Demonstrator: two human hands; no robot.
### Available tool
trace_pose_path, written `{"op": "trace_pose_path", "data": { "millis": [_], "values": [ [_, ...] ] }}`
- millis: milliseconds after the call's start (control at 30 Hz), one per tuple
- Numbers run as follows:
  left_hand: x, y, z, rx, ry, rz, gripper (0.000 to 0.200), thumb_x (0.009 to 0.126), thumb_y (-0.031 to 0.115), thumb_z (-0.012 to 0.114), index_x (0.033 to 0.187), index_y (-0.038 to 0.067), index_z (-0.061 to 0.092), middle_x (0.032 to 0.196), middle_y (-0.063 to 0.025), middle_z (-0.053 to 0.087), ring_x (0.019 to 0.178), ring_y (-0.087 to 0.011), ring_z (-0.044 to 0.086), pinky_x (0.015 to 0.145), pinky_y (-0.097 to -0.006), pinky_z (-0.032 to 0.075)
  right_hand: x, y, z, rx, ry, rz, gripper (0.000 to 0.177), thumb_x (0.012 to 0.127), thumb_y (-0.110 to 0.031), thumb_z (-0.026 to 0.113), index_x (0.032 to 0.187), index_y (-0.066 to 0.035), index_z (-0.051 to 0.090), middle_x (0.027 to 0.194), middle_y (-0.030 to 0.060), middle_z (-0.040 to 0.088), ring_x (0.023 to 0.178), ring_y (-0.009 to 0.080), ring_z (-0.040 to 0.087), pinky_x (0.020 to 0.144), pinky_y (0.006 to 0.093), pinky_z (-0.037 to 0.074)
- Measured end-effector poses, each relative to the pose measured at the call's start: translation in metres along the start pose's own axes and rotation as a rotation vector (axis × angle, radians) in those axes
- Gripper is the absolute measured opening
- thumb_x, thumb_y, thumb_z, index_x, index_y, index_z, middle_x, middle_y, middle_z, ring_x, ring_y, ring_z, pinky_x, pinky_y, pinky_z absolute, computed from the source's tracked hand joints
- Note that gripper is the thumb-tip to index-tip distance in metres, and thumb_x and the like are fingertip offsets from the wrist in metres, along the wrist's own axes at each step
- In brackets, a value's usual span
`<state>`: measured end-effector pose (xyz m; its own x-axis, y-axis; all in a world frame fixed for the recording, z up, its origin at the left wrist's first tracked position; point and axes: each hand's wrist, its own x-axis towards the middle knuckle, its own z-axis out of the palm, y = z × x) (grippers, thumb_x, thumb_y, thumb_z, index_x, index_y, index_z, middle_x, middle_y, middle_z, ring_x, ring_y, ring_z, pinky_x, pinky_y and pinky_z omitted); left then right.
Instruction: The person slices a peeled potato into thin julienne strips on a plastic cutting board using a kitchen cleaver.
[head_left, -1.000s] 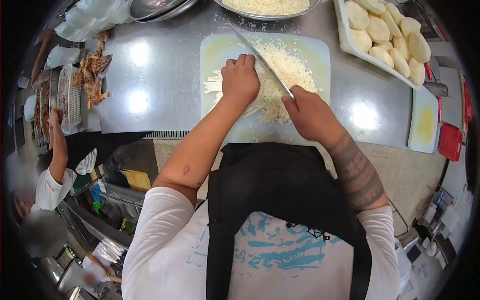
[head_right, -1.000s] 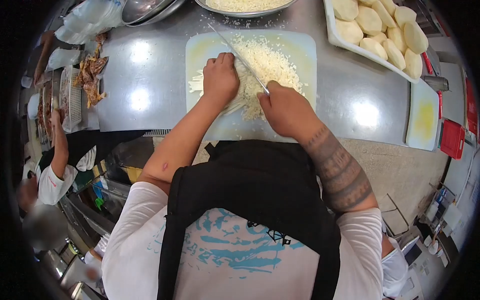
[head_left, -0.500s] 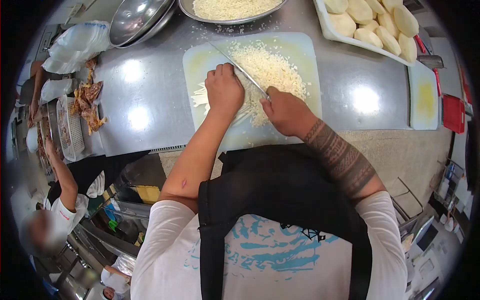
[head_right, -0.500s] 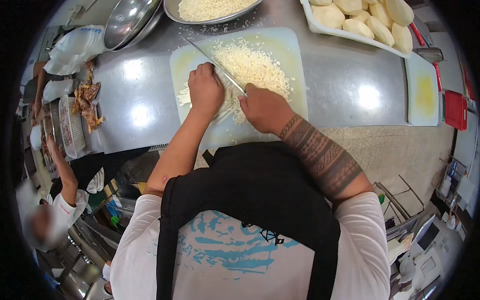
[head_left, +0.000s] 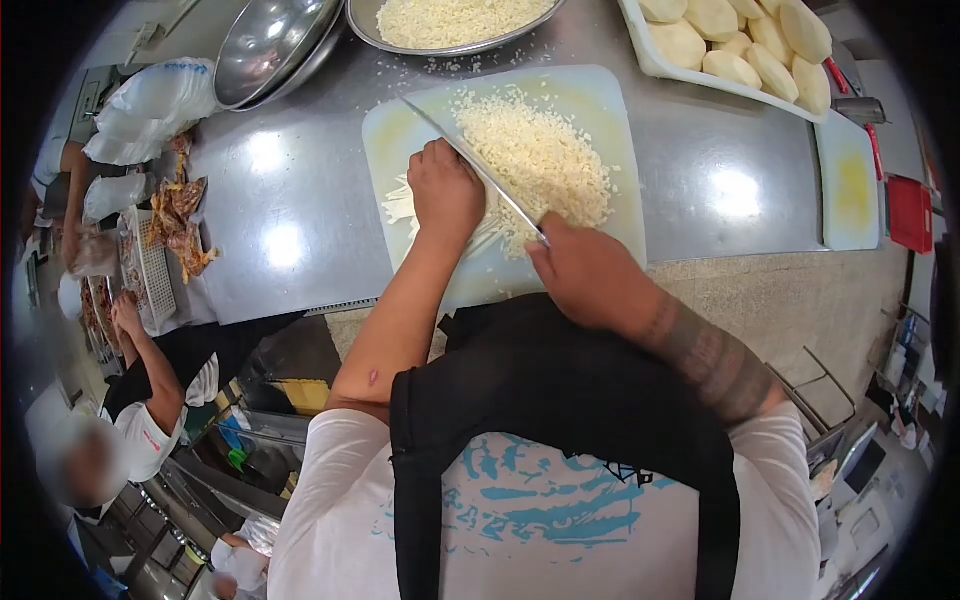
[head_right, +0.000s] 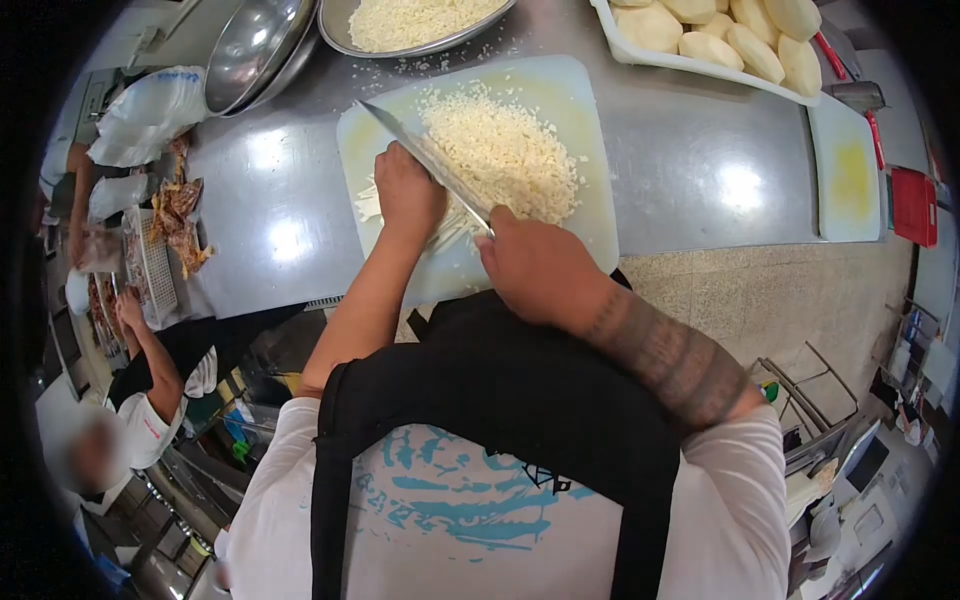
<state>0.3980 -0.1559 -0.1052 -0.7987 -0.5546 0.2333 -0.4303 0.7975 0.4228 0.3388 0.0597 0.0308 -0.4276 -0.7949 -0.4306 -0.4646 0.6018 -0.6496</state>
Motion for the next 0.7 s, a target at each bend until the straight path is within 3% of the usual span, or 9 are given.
{"op": "trace_pose_path", "data": {
  "millis": [33,133,267,433,533,600,700],
  "values": [
    [-0.003,-0.001,-0.001,0.005,-0.007,0.012,0.016,0.092,0.006,0.06,0.106,-0.001,0.064,0.103,-0.021,0.066,0.098,-0.043,0.06,0.09,-0.0537,0.047,0.018,0.009,0.015,-0.03,0.102,-0.064,0.032,0.11,-0.03,0.052,0.112,0.001,0.057,0.088,0.0266,0.072,0.086,0.0478,0.071,0.079,0.0586,0.055],
    [-0.004,0.0,0.0,0.003,0.016,0.003,0.016,0.092,0.006,0.059,0.106,-0.001,0.064,0.104,-0.0213,0.066,0.099,-0.0432,0.059,0.091,-0.0535,0.047,0.028,0.016,0.008,-0.047,0.154,-0.147,0.031,0.11,-0.029,0.051,0.113,0.002,0.056,0.086,0.0267,0.071,0.085,0.0476,0.071,0.079,0.0584,0.055],
    [-0.002,-0.009,0.006,0.029,-0.033,0.051,0.015,0.093,0.006,0.058,0.106,-0.001,0.063,0.105,-0.0216,0.066,0.1,-0.0432,0.059,0.091,-0.0533,0.047,-0.013,-0.007,-0.002,0.051,-0.003,0.013,0.032,0.109,-0.03,0.053,0.11,0.002,0.057,0.086,0.0262,0.071,0.085,0.0471,0.071,0.078,0.0584,0.055],
    [-0.004,-0.002,0.0,-0.029,0.021,-0.01,0.013,0.095,0.007,0.057,0.105,-0.001,0.062,0.103,-0.0212,0.065,0.1,-0.0429,0.059,0.092,-0.0531,0.046,0.024,0.018,0.019,-0.027,0.187,-0.151,0.035,0.111,-0.032,0.049,0.112,0.002,0.056,0.086,0.0286,0.071,0.085,0.0483,0.071,0.079,0.0592,0.054],
    [-0.003,-0.007,0.003,-0.036,-0.037,0.016,0.013,0.095,0.006,0.056,0.105,-0.001,0.062,0.103,-0.0219,0.064,0.1,-0.0432,0.058,0.092,-0.0536,0.046,-0.015,-0.005,0.006,0.025,0.042,-0.011,0.036,0.11,-0.033,0.051,0.108,0.002,0.058,0.087,0.0271,0.071,0.085,0.048,0.071,0.078,0.0588,0.054],
    [-0.003,-0.005,0.003,-0.033,-0.027,0.002,0.014,0.094,0.005,0.056,0.105,-0.001,0.062,0.103,-0.0224,0.064,0.1,-0.0434,0.058,0.092,-0.0538,0.046,0.005,0.01,0.024,0.028,0.036,0.017,0.036,0.11,-0.033,0.051,0.108,0.002,0.057,0.085,0.0269,0.071,0.083,0.048,0.071,0.077,0.0589,0.054],
    [-0.004,-0.001,0.001,-0.046,0.021,-0.004,0.014,0.094,0.005,0.056,0.105,-0.002,0.061,0.103,-0.0231,0.064,0.1,-0.0437,0.058,0.091,-0.0539,0.046,0.027,0.019,0.025,-0.032,0.178,-0.092,0.035,0.111,-0.032,0.048,0.111,0.002,0.056,0.085,0.0276,0.07,0.083,0.0488,0.07,0.077,0.0592,0.055]
  ]
}}
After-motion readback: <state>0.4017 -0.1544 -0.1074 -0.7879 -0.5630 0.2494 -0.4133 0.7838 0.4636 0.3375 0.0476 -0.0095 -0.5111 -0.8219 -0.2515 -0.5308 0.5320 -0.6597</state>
